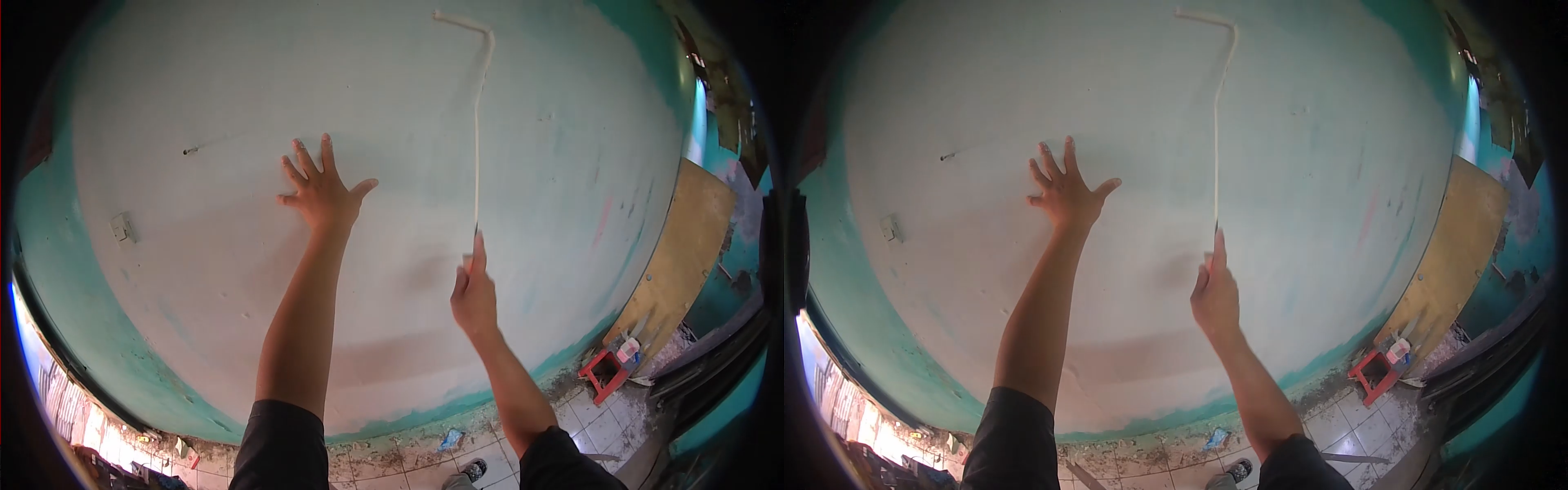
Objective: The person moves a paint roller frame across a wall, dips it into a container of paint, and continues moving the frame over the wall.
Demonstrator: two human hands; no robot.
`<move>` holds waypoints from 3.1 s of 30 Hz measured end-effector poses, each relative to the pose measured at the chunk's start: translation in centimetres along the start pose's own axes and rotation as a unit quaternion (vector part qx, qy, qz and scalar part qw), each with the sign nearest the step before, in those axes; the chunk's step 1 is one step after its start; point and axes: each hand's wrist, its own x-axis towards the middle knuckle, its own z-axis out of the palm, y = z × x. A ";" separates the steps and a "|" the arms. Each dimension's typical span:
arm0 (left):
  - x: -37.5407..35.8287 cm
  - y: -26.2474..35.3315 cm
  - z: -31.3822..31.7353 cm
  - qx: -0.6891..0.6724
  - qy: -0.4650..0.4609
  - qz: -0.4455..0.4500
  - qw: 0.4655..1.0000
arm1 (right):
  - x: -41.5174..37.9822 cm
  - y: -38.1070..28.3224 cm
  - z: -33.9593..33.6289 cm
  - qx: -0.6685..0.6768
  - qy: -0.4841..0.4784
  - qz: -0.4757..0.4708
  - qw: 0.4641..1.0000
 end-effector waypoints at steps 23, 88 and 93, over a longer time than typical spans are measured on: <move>-0.3 0.4 -0.5 0.054 -0.006 -0.005 0.999 | 7.2 -0.8 -4.4 -0.047 -0.019 -0.035 0.998; -0.1 0.0 0.0 0.030 -0.006 0.004 1.000 | 1.5 4.2 -4.1 -0.038 0.058 -0.084 0.994; 0.0 0.0 0.3 0.031 0.002 0.004 1.000 | -11.9 12.9 -0.6 -0.070 -0.022 -0.008 0.997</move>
